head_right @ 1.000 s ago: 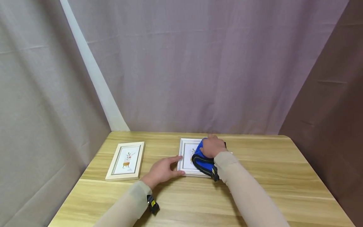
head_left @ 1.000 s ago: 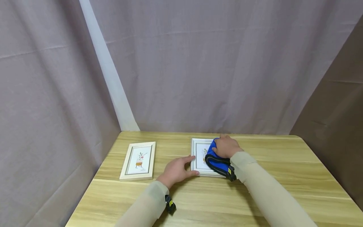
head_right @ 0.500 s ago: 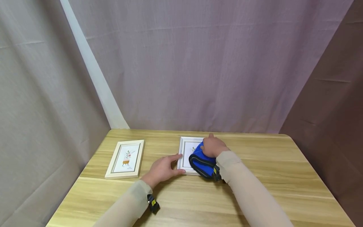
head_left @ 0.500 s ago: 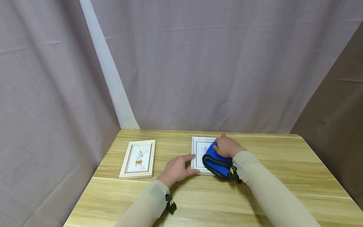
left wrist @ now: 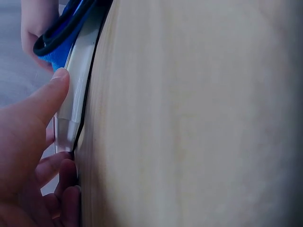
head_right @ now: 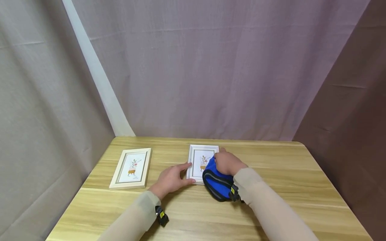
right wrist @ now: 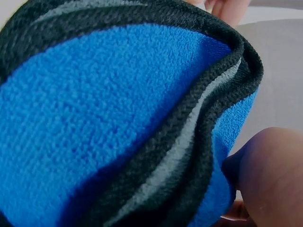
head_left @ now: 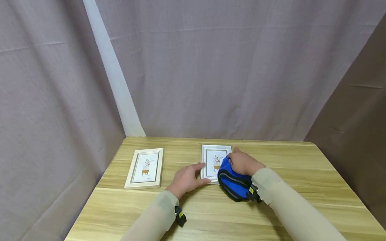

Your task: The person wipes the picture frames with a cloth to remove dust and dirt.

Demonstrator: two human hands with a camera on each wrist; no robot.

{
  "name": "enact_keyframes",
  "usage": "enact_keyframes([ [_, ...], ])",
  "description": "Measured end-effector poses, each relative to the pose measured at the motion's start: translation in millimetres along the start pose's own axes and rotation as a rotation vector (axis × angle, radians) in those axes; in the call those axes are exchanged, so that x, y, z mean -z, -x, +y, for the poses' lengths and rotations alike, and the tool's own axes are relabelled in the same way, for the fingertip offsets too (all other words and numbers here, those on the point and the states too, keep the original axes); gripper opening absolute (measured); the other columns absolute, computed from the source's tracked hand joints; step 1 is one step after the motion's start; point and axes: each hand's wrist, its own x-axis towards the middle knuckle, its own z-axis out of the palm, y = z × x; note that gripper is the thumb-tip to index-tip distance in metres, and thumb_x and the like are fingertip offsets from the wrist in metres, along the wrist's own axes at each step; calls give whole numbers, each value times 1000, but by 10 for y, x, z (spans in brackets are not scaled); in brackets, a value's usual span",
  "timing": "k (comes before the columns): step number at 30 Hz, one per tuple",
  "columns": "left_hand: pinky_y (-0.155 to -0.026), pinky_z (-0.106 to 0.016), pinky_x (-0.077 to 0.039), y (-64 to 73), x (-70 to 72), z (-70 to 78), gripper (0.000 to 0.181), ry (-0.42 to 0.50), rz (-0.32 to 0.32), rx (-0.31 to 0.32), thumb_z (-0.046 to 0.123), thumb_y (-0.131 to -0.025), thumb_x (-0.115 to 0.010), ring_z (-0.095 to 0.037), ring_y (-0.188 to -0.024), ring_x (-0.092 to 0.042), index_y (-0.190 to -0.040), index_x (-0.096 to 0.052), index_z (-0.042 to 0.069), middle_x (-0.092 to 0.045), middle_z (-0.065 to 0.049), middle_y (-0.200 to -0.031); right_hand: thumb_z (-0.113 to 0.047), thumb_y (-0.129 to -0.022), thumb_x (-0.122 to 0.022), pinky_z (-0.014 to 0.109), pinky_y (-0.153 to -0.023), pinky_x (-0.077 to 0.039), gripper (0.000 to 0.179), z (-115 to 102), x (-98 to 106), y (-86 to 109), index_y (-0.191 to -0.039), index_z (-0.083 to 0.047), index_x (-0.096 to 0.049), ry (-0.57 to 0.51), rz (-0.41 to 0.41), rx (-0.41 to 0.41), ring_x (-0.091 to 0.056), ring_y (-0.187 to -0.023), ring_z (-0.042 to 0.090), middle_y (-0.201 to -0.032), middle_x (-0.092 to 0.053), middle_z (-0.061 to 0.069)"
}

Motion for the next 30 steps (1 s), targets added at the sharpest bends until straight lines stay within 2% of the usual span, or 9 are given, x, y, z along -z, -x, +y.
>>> enact_keyframes([
  [5,-117,-51,-50,10,-12,-9,83,5,-4,8,72,-91,-78,-29,-145,-59,-162,-57,33,-58,5,-161,-9,-110,-58,41,-75,-54,19,-33,-102,118,-113,1,-73,36,41,47,-54,-80,21,-94,-52,9],
  [10,-116,-51,-51,5,-18,-9,84,1,5,3,74,-91,-77,-29,-145,-59,-162,-57,33,-58,5,-161,-11,-109,-62,41,-74,-56,20,-68,-156,229,-117,4,-73,83,96,76,-56,-77,19,-96,-54,11],
  [16,-112,-51,-53,-6,-20,-1,84,-7,17,-8,73,-90,-79,-30,-143,-61,-161,-59,31,-60,3,-160,-18,-109,-67,48,-84,-61,28,-94,-236,366,-123,6,-73,158,164,107,-65,-90,28,-109,-62,16],
  [21,-112,-50,-54,-2,-17,6,83,-3,11,3,72,-91,-79,-29,-143,-60,-160,-59,31,-60,3,-160,-19,-109,-67,52,-92,-60,30,-108,-326,459,-127,4,-75,213,210,156,-65,-100,35,-122,-65,18],
  [24,-112,-50,-53,0,-15,19,83,5,14,5,71,-91,-80,-29,-143,-60,-160,-60,31,-61,4,-159,-18,-109,-66,52,-94,-58,28,-141,-350,498,-126,3,-75,238,229,180,-63,-101,36,-121,-67,17],
  [30,-112,-51,-53,6,-9,10,83,16,17,3,71,-91,-79,-28,-144,-60,-161,-60,30,-60,4,-160,-16,-109,-66,51,-94,-56,25,-250,-341,558,-123,2,-76,217,235,179,-61,-98,34,-117,-68,16],
])
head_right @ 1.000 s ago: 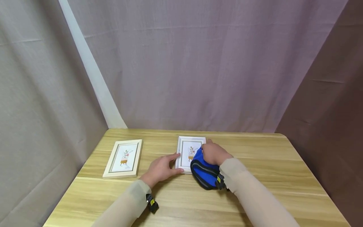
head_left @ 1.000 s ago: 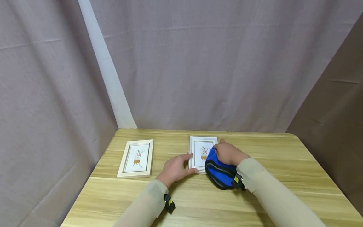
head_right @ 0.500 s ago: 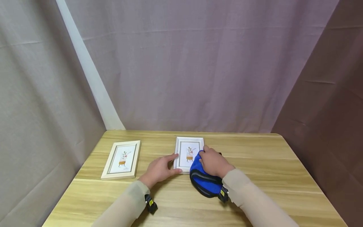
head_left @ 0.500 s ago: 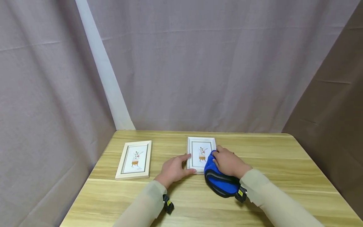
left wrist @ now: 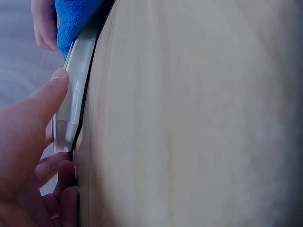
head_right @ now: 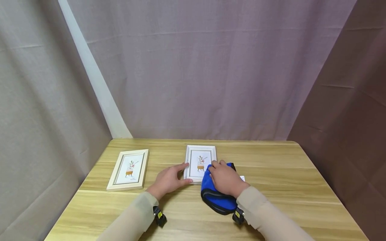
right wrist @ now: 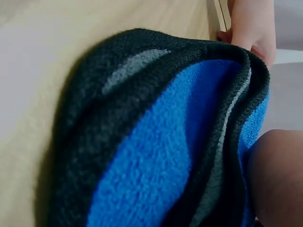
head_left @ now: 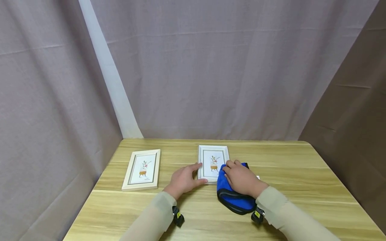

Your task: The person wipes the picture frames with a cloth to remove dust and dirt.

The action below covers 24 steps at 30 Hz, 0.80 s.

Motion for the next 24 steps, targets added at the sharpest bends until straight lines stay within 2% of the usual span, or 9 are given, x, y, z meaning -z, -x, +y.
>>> enact_keyframes([
  [8,-112,-51,-53,0,-12,2,82,-9,2,-2,71,-92,-79,-28,-145,-59,-161,-59,31,-59,4,-160,-14,-109,-66,49,-90,-53,22,-71,76,71,-122,1,-76,-11,-2,23,-59,-94,30,-112,-69,13],
  [17,-112,-52,-53,4,-16,-2,81,-13,5,-12,71,-92,-79,-29,-144,-60,-160,-60,31,-60,4,-160,-18,-110,-66,48,-91,-55,26,-103,86,106,-126,-1,-77,-15,-41,-15,-61,-98,29,-117,-70,13],
  [24,-112,-52,-53,5,-5,13,81,-7,-1,-11,70,-93,-79,-29,-145,-59,-160,-60,31,-59,4,-161,-15,-109,-67,47,-87,-55,23,-151,93,105,-122,0,-78,14,-29,-27,-59,-93,30,-115,-69,14],
])
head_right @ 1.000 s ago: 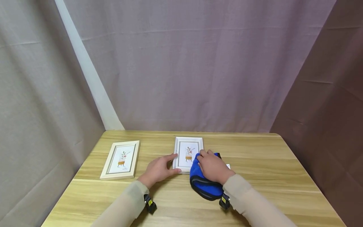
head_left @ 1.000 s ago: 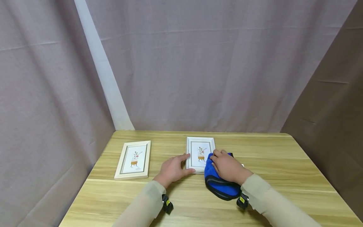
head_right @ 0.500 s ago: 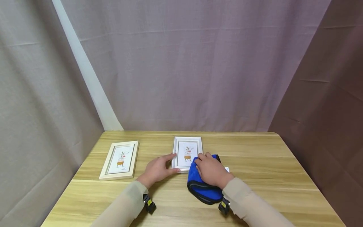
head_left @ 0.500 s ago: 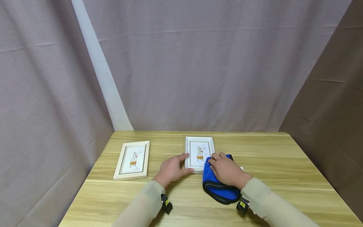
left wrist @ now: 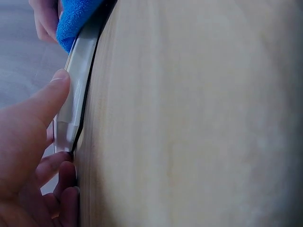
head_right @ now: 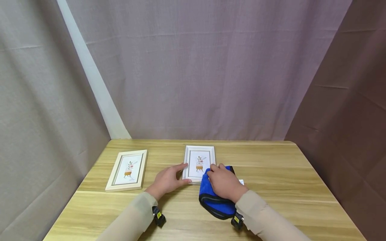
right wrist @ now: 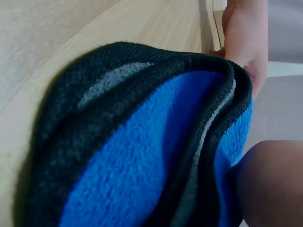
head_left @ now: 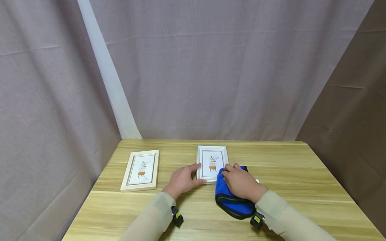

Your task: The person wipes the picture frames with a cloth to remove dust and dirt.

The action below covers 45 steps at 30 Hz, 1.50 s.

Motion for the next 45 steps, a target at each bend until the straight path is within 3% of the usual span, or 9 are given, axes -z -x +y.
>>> enact_keyframes([
  [19,-116,-52,-50,-9,45,36,77,26,-43,21,67,-92,-81,-32,-145,-58,-158,-62,33,-60,0,-160,-18,-112,-63,42,-73,-57,25,-54,99,-201,-120,-1,-79,16,-154,-106,-55,-85,28,-114,-69,14],
  [33,-116,-54,-49,3,53,26,77,16,-49,1,66,-93,-81,-34,-146,-58,-158,-62,31,-58,-1,-162,-17,-110,-66,48,-76,-58,22,61,48,-357,-113,1,-77,65,-123,-68,-54,-85,32,-115,-66,17],
  [45,-117,-54,-49,7,59,33,76,6,-50,-2,66,-93,-80,-33,-146,-57,-158,-62,32,-58,0,-163,-21,-113,-61,50,-74,-64,31,175,4,-573,-124,5,-75,122,-194,-114,-56,-95,36,-129,-65,21],
])
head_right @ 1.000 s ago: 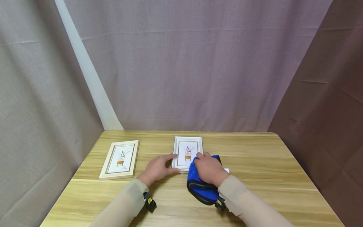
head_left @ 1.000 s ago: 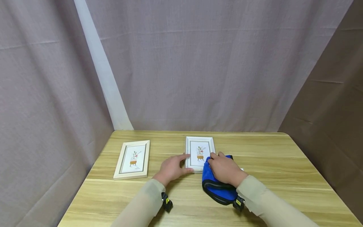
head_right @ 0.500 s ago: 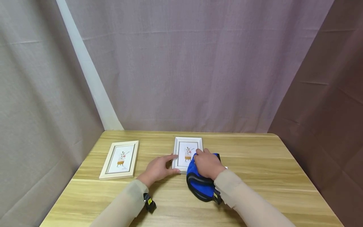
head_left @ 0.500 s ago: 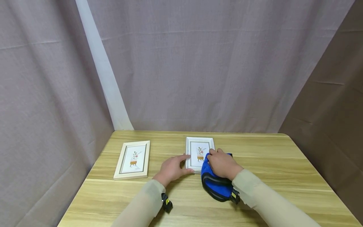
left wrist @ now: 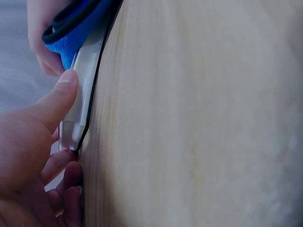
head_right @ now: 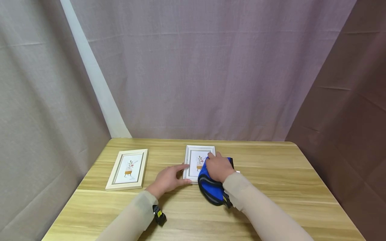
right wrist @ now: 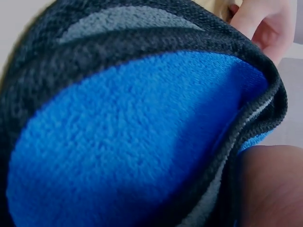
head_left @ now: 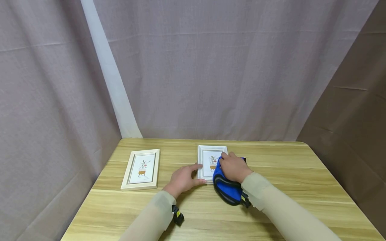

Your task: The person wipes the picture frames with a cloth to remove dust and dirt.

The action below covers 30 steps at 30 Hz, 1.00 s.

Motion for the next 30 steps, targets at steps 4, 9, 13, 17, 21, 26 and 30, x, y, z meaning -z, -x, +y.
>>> enact_keyframes([
  [4,-117,-53,-49,3,0,-5,76,4,3,-2,65,-93,-81,-33,-146,-58,-158,-62,32,-58,0,-162,-17,-115,-56,50,-72,-64,31,29,-3,-80,-126,4,-75,16,-18,-11,-55,-97,37,-128,-64,20],
  [9,-117,-52,-49,-9,-15,-14,76,4,7,-2,66,-92,-81,-32,-145,-58,-158,-62,32,-59,1,-162,-15,-115,-53,51,-76,-63,31,80,5,-174,-128,2,-76,11,-37,-21,-54,-100,38,-131,-63,20],
  [13,-117,-52,-49,-17,-24,-16,76,-6,10,-7,67,-92,-81,-32,-144,-59,-157,-63,32,-59,1,-161,-16,-116,-49,53,-85,-63,35,143,-12,-244,-136,1,-73,4,-69,-32,-56,-109,40,-143,-60,21],
  [17,-117,-51,-50,-18,-21,-1,75,-8,8,-11,67,-92,-81,-31,-144,-59,-157,-63,32,-60,1,-161,-18,-117,-48,54,-94,-61,38,189,-26,-306,-141,1,-70,0,-87,-54,-57,-120,43,-152,-57,22],
  [21,-117,-51,-49,-22,-25,7,75,-1,10,-12,66,-92,-81,-30,-145,-59,-157,-63,33,-60,1,-161,-17,-116,-49,56,-96,-60,37,217,-10,-348,-141,1,-71,-18,-83,-75,-56,-124,45,-153,-57,22],
  [26,-118,-51,-49,-26,-32,-12,75,4,11,-14,67,-93,-80,-30,-145,-58,-157,-63,33,-60,1,-161,-13,-114,-50,56,-95,-60,35,214,-1,-398,-137,1,-72,-45,-87,-89,-55,-122,45,-154,-56,22],
  [30,-118,-51,-48,-15,-23,-36,75,15,12,-8,67,-92,-80,-30,-145,-58,-157,-63,32,-60,1,-160,-10,-112,-51,54,-91,-59,31,193,-7,-437,-130,0,-75,-58,-87,-88,-53,-113,41,-146,-58,20],
])
